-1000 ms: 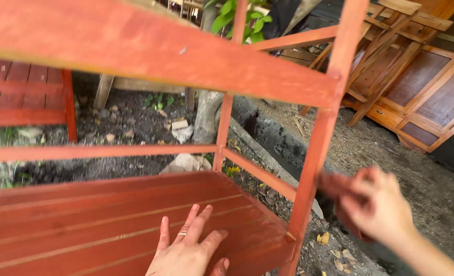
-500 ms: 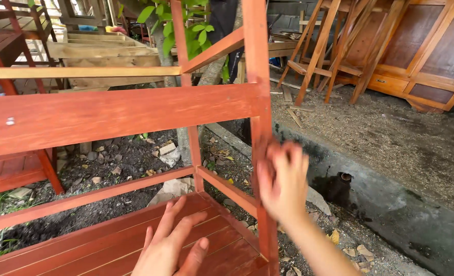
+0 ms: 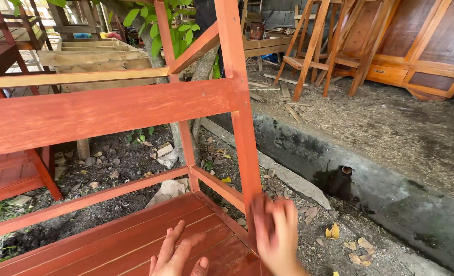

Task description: The person wipes the surface of a wooden shelf unit with a reddish cloth, moving systematically across the slats and edges. The person uses both hands to hold the cloth and apply pressure while wiping.

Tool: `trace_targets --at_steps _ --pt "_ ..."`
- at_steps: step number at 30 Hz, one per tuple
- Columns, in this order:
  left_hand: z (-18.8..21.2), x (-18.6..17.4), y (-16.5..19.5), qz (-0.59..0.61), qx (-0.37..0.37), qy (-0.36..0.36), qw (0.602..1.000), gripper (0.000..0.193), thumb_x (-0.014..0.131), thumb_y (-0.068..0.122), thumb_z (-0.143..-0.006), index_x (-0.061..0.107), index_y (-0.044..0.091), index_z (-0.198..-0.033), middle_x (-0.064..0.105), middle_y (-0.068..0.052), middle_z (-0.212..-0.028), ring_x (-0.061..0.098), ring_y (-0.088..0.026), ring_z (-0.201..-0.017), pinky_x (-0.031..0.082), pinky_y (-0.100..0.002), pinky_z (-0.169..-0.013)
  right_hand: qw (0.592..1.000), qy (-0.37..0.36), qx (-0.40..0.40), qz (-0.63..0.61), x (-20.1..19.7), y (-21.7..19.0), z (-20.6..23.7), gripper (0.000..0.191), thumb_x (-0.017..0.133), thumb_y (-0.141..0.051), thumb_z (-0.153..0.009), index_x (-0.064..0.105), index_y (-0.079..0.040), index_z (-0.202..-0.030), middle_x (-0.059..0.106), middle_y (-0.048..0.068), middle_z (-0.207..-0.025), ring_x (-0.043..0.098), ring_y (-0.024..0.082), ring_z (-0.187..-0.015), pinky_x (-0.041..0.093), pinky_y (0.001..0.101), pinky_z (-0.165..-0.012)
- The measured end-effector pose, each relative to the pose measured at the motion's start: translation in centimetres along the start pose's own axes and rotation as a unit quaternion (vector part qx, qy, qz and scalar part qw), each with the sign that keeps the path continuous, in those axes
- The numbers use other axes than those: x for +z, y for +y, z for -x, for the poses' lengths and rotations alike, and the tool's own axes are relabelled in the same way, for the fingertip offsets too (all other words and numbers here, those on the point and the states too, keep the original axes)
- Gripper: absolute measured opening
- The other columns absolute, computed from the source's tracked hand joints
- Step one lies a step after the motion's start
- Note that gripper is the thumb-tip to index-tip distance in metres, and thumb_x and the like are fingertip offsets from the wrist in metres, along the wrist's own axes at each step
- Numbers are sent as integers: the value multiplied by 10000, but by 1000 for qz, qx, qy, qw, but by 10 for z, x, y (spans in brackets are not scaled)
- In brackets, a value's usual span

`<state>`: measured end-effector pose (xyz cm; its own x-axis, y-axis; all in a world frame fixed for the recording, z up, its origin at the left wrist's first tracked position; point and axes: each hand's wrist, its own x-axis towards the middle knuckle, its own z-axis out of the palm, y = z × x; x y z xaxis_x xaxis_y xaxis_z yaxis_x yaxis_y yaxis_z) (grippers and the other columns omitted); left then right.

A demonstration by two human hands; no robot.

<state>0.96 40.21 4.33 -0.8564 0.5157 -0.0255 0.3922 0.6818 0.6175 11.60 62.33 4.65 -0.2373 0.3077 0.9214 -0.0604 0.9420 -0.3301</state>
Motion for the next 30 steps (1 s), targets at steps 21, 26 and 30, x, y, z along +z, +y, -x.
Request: trace_targets --at_steps 21,26,30 --pt "47 -19 60 167 64 34 983 450 621 333 -933 621 229 -1371 286 -111 -1688 157 -345 -1540 261 -486 -1159 992 -95 -50 63 -32 50 157 367 684 -101 -801 561 -81 -1147 497 258 -1198 517 431 -1052 436 567 -886" --pt "53 -7 50 132 166 76 974 406 618 309 -1011 649 170 -1391 307 -200 -1674 181 -432 -1541 286 -525 -1118 980 -187 46 42 -65 90 296 331 755 -213 -734 577 -128 -999 529 223 -1118 555 370 -1013 474 545 -819" --pt "59 -5 36 124 158 77 977 415 612 324 -1004 636 179 -1392 311 -186 -1671 186 -420 -1537 297 -544 -1112 980 -174 97 3 -85 72 279 321 722 -113 -772 568 -93 -1053 544 210 -1138 605 329 -1009 536 492 -864"
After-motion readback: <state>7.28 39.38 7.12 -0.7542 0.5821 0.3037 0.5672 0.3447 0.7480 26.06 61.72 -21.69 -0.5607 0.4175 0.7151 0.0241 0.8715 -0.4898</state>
